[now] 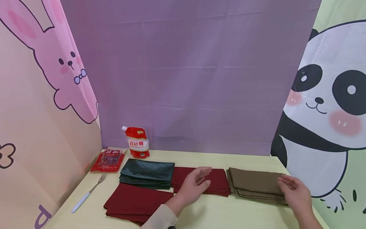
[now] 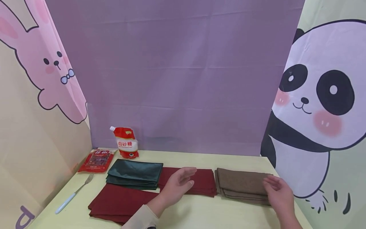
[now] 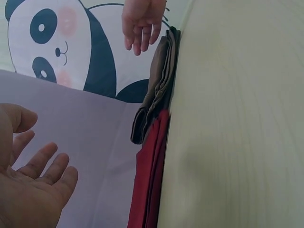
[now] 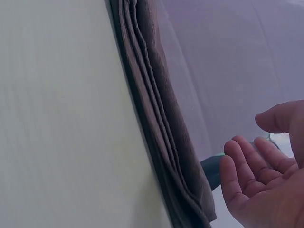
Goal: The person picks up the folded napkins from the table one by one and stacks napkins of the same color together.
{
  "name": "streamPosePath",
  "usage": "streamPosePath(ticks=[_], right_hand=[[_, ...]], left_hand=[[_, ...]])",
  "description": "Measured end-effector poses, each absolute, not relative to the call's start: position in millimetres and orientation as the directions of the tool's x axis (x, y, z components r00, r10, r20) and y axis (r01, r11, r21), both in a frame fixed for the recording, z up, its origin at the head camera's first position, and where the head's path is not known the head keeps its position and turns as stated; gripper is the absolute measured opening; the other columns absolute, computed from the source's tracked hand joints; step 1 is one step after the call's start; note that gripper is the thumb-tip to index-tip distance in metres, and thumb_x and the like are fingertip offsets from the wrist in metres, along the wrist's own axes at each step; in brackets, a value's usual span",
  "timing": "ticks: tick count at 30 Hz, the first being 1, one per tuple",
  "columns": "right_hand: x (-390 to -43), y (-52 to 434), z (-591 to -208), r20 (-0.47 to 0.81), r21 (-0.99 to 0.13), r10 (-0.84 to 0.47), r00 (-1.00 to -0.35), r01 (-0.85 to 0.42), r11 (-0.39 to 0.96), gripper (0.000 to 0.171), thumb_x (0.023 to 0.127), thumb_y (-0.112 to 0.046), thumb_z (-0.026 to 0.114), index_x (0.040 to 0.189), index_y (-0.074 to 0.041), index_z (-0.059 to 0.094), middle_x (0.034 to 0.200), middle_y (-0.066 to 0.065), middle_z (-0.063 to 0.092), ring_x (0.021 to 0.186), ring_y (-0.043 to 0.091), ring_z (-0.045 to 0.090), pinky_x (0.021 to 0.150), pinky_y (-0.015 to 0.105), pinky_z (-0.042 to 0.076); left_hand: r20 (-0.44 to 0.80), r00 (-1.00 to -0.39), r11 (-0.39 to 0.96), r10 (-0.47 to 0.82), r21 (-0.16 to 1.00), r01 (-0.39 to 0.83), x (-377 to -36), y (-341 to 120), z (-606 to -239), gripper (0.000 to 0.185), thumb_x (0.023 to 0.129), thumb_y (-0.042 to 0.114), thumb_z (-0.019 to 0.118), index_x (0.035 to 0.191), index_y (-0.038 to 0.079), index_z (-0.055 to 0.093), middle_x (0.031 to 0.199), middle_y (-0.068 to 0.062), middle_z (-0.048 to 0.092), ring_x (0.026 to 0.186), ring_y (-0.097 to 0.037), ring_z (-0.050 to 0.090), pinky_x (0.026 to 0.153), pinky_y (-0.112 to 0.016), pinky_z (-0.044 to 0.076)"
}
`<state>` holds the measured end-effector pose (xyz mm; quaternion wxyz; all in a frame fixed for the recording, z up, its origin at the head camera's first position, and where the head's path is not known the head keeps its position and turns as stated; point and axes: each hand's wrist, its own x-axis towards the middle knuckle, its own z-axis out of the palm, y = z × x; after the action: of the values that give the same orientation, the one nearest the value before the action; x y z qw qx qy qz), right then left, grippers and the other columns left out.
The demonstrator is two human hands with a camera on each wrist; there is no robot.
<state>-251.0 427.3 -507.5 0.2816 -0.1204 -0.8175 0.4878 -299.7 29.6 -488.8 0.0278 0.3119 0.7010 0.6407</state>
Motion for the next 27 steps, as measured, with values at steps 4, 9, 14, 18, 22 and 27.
streamPosePath(ticks=[4,9,14,18,22,27], right_hand=[[-252,416,-502,0.355,-0.844,0.445,-0.822,-0.076,0.531,0.038,0.102,-0.016,0.069,0.131,0.006,0.061,0.094,-0.028,0.068,0.084,-0.018,0.057,0.069,0.009,0.047],[-254,397,-493,0.378,-0.806,0.39,-0.84,-0.091,0.585,0.035,0.102,-0.017,0.07,0.131,0.003,0.063,0.103,-0.009,0.076,0.085,-0.016,0.057,0.071,0.009,0.047],[-257,378,-488,0.385,-0.776,0.313,-0.868,-0.121,0.619,0.037,0.104,-0.019,0.068,0.134,0.002,0.061,0.117,0.014,0.074,0.089,-0.015,0.056,0.074,0.009,0.047],[-260,363,-483,0.418,-0.756,0.25,-0.873,-0.183,0.628,0.036,0.103,-0.018,0.069,0.133,0.002,0.062,0.12,0.019,0.072,0.091,-0.012,0.059,0.076,0.009,0.048],[-262,349,-478,0.444,-0.755,0.198,-0.874,-0.246,0.608,0.036,0.103,-0.017,0.071,0.132,0.001,0.062,0.12,0.019,0.072,0.094,-0.009,0.061,0.078,0.01,0.048],[-267,331,-476,0.471,-0.752,0.141,-0.871,-0.314,0.579,0.035,0.103,-0.017,0.071,0.132,0.0,0.062,0.12,0.018,0.072,0.096,-0.005,0.064,0.079,0.012,0.049]], left_hand=[[0.373,-0.802,-0.015,0.467,0.91,0.414,-298,18,-488,0.044,0.106,0.014,0.064,0.148,0.02,0.056,0.148,0.005,0.057,0.142,-0.031,0.05,0.118,-0.053,0.036],[0.384,-0.807,-0.015,0.448,0.906,0.423,-293,1,-482,0.042,0.106,0.011,0.062,0.147,0.018,0.058,0.147,0.003,0.059,0.141,-0.032,0.05,0.118,-0.055,0.035],[0.398,-0.81,-0.018,0.43,0.901,0.433,-293,-17,-477,0.041,0.106,0.011,0.062,0.147,0.015,0.058,0.148,-0.004,0.059,0.141,-0.032,0.05,0.119,-0.054,0.034],[0.401,-0.814,-0.024,0.419,0.902,0.432,-294,-31,-477,0.041,0.106,0.011,0.062,0.147,0.009,0.056,0.148,-0.008,0.058,0.142,-0.033,0.049,0.12,-0.055,0.033],[0.4,-0.82,-0.015,0.409,0.902,0.432,-295,-45,-475,0.043,0.106,0.01,0.062,0.148,0.006,0.054,0.149,-0.01,0.057,0.143,-0.035,0.048,0.12,-0.056,0.032],[0.401,-0.828,0.007,0.393,0.899,0.438,-296,-63,-474,0.045,0.107,0.015,0.063,0.149,0.005,0.053,0.15,-0.012,0.056,0.143,-0.039,0.048,0.12,-0.055,0.033]])
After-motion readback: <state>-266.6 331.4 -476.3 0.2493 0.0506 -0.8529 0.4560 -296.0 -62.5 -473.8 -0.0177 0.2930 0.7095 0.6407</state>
